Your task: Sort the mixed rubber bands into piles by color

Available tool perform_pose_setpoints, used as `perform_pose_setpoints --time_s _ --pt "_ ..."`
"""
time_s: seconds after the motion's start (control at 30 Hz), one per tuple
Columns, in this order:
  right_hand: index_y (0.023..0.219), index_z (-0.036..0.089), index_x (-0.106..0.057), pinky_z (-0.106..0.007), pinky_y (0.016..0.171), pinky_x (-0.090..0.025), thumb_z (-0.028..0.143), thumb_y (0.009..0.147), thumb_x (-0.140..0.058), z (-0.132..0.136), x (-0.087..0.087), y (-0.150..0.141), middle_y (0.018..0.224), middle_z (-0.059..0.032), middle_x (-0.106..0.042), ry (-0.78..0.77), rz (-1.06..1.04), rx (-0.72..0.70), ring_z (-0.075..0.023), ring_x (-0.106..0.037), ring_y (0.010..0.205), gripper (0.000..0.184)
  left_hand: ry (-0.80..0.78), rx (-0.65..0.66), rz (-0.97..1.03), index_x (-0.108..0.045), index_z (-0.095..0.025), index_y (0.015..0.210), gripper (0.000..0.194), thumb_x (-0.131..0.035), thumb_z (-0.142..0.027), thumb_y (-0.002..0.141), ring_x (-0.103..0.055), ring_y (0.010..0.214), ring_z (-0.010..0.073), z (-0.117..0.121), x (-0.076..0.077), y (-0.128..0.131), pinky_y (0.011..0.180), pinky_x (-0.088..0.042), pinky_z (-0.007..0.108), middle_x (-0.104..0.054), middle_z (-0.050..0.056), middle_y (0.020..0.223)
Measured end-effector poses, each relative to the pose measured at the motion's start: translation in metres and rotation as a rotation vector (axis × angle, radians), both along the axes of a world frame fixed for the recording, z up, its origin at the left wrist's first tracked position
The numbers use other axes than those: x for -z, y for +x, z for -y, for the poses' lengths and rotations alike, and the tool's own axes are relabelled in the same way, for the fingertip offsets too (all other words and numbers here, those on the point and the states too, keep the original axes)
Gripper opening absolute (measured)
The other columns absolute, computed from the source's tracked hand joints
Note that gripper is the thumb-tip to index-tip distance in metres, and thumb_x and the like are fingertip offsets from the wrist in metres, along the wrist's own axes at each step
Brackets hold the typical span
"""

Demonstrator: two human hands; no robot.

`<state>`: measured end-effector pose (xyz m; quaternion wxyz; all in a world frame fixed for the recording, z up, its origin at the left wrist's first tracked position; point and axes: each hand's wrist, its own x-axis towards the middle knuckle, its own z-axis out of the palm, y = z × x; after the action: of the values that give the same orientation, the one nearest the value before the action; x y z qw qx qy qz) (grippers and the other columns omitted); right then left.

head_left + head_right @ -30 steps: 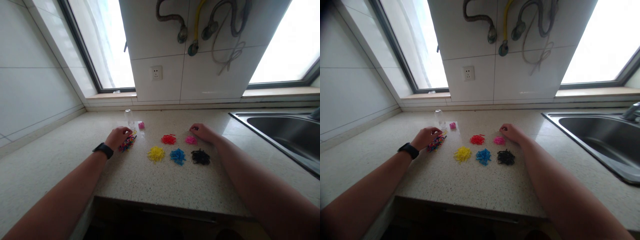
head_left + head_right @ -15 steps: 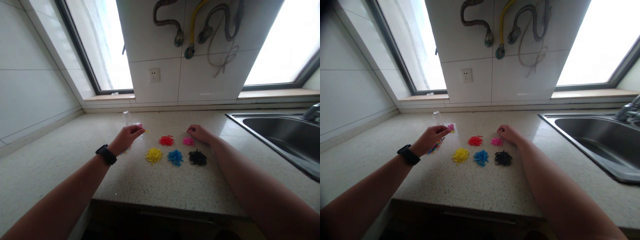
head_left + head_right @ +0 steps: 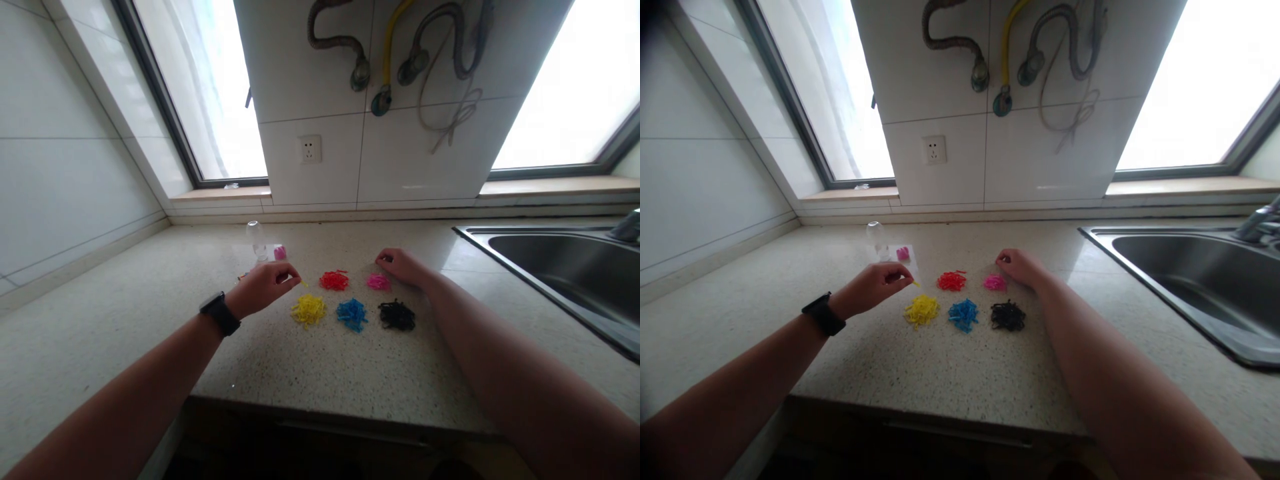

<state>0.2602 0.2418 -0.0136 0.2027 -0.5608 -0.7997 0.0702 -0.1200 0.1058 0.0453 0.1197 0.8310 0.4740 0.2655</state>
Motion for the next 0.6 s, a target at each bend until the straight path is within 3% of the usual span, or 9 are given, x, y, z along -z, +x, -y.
perform_pose_setpoints --time_s 0.17,0.3,0.6 --pt "0.096 0.025 -0.075 -0.027 0.070 -0.047 0.038 0.087 -0.056 0.001 -0.001 -0.001 0.095 -0.0058 -0.076 -0.012 0.010 0.016 -0.0202 -0.067 0.081 0.025 0.017 0.065 -0.216 -0.073 -0.020 0.090 0.022 -0.060 -0.037 0.092 -0.046 0.058 0.0111 0.001 -0.004 -0.004 0.059 -0.032 0.026 -0.053 -0.002 0.062" --pt "0.097 0.025 -0.075 -0.028 0.069 -0.046 0.039 0.087 -0.056 0.001 -0.001 -0.001 0.095 -0.0057 -0.076 -0.004 0.015 0.013 -0.0209 -0.067 0.082 0.025 -0.008 0.171 -0.328 -0.074 -0.020 0.089 0.020 -0.059 -0.034 0.090 -0.048 0.058 0.0108 0.002 -0.008 -0.009 0.059 -0.032 0.026 -0.058 -0.002 0.065" --pt "0.098 0.024 -0.074 -0.028 0.071 -0.047 0.038 0.089 -0.054 -0.002 0.002 0.002 0.094 -0.0063 -0.076 0.003 0.013 -0.017 -0.0208 -0.067 0.082 0.026 -0.121 0.288 -0.274 -0.076 -0.021 0.092 0.021 -0.063 -0.037 0.088 -0.048 0.054 0.0098 0.004 -0.012 -0.012 0.055 -0.032 0.024 -0.057 -0.002 0.061"
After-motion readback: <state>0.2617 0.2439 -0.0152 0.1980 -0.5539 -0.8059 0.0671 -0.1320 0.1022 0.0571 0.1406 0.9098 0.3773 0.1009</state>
